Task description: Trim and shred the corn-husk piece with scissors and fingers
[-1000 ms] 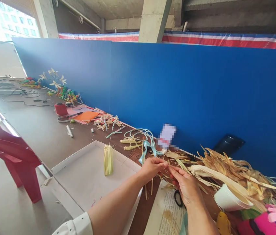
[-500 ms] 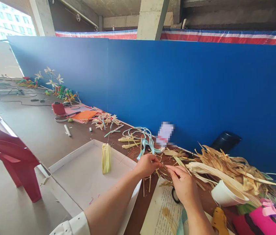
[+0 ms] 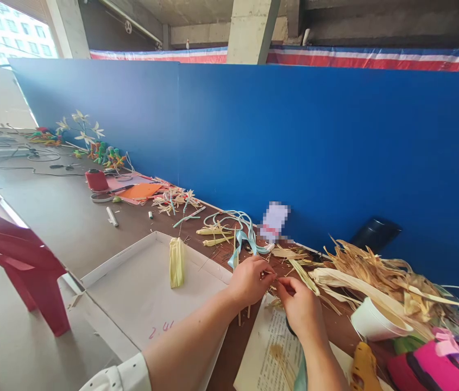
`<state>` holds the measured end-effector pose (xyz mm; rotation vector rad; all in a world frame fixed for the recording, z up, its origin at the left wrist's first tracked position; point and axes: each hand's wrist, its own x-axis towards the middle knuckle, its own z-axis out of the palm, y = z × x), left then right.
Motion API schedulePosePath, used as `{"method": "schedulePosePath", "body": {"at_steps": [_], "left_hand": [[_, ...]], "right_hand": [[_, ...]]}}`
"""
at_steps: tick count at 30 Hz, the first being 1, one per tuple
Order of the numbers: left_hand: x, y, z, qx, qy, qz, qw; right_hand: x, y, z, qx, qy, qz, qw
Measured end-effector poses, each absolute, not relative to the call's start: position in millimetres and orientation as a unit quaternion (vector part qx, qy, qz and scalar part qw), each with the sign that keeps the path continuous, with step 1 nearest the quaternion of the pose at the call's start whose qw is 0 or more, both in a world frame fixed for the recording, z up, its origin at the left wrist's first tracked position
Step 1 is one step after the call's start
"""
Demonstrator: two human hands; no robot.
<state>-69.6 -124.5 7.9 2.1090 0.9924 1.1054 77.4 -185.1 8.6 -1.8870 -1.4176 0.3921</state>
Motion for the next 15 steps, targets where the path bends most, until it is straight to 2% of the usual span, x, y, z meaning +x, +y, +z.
{"method": "schedulePosePath", "body": {"at_steps": [6, 11, 15], "left_hand": [[-68, -126, 4, 0.81, 0.317, 0.452, 0.196], [-67, -125, 3, 0.82, 0.301, 0.457, 0.167], [-69, -125, 3, 0.839, 0.289, 0.44, 0.141]], "right_hand": [[72, -185, 8, -0.676, -0.387, 0.356, 0.516], [65, -186, 13, -0.61, -0.295, 0.438, 0.591], [65, -186, 13, -0.578, -0.27, 0.467, 0.612]]}}
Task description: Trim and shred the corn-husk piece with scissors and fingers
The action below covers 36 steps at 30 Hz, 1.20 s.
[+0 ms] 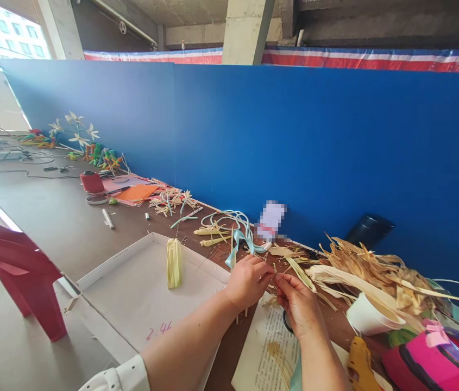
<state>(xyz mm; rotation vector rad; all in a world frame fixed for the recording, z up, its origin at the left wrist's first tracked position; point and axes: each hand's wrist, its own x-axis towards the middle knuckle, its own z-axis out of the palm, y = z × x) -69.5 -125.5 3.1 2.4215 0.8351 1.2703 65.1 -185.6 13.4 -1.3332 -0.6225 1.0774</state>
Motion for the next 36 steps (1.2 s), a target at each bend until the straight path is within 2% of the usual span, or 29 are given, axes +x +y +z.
{"method": "schedulePosePath", "body": {"at_steps": [12, 19, 28, 36], "left_hand": [[-75.5, -126.8, 7.8, 0.893, 0.269, 0.354, 0.067], [-73.9, -126.6, 5.5, 0.895, 0.264, 0.351, 0.08], [-73.4, -123.8, 4.0, 0.893, 0.256, 0.361, 0.082], [-72.1, -123.6, 3.2, 0.889, 0.281, 0.345, 0.106]], "right_hand": [[68.5, -185.4, 11.9, -0.539, -0.236, 0.491, 0.642], [72.2, -185.5, 10.2, -0.523, -0.219, 0.499, 0.655], [68.6, -183.7, 9.3, -0.554, -0.248, 0.478, 0.635], [69.6, -183.8, 5.7, -0.623, -0.314, 0.411, 0.587]]}}
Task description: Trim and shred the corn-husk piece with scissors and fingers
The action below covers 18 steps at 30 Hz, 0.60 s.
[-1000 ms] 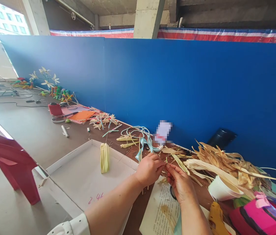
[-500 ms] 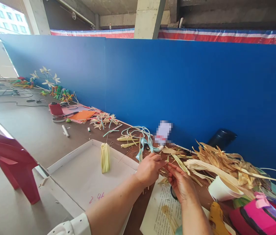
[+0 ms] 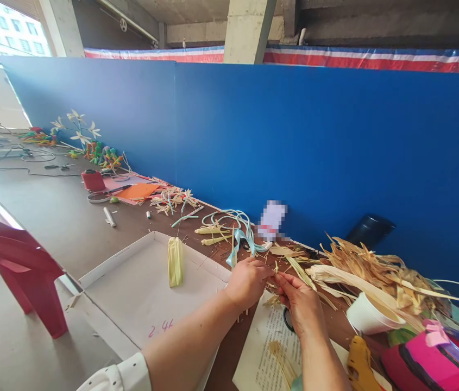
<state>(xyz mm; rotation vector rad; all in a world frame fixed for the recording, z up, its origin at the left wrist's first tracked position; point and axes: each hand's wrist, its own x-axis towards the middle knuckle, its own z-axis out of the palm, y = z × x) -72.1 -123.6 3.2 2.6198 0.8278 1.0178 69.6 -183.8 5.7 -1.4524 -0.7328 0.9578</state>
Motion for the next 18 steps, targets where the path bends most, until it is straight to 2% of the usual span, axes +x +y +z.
{"method": "schedulePosePath", "body": {"at_steps": [5, 9, 13, 18], "left_hand": [[-71, -129, 4, 0.887, 0.26, 0.354, 0.142], [-71, -128, 8, 0.784, 0.363, 0.398, 0.31], [-72, -116, 8, 0.65, 0.428, 0.378, 0.501], [-70, -110, 5, 0.574, 0.416, 0.386, 0.59]], "right_hand": [[79, -183, 0, -0.671, -0.37, 0.342, 0.544], [81, -183, 3, -0.683, -0.414, 0.308, 0.517], [72, -185, 9, -0.677, -0.489, 0.291, 0.466], [65, -186, 8, -0.655, -0.525, 0.308, 0.447]]}}
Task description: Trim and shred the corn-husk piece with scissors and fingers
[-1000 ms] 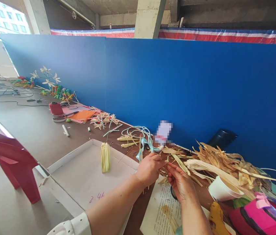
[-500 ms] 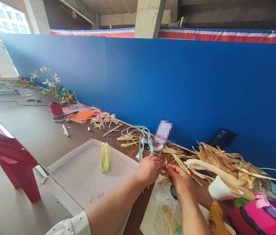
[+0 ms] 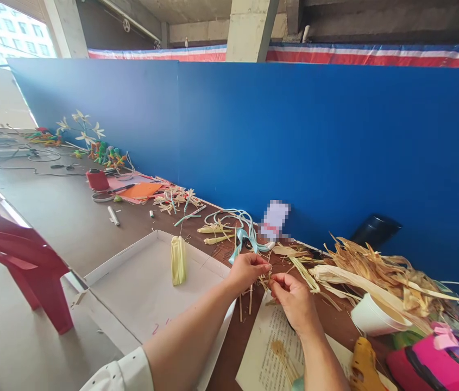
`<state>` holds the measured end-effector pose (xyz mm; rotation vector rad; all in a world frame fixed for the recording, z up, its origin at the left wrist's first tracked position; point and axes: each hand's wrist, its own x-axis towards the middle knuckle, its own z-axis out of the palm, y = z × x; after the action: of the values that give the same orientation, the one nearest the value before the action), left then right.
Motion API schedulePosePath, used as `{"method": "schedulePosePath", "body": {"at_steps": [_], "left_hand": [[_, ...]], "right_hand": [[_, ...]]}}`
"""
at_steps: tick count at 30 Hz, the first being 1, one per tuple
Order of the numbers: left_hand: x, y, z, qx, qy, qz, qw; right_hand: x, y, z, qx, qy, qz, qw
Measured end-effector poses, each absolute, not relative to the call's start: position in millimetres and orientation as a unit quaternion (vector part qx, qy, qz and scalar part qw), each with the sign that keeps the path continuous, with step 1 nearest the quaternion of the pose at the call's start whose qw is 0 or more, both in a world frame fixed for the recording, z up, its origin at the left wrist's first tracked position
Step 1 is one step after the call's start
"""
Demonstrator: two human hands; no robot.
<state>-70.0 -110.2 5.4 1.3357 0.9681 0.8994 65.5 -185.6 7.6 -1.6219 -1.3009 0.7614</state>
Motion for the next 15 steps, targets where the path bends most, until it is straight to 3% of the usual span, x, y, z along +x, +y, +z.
{"method": "schedulePosePath", "body": {"at_steps": [15], "left_hand": [[-64.3, -109.8, 3.6, 0.505, 0.361, 0.512, 0.594]], "right_hand": [[63.3, -184.2, 7.9, -0.717, -0.451, 0.262, 0.463]]}}
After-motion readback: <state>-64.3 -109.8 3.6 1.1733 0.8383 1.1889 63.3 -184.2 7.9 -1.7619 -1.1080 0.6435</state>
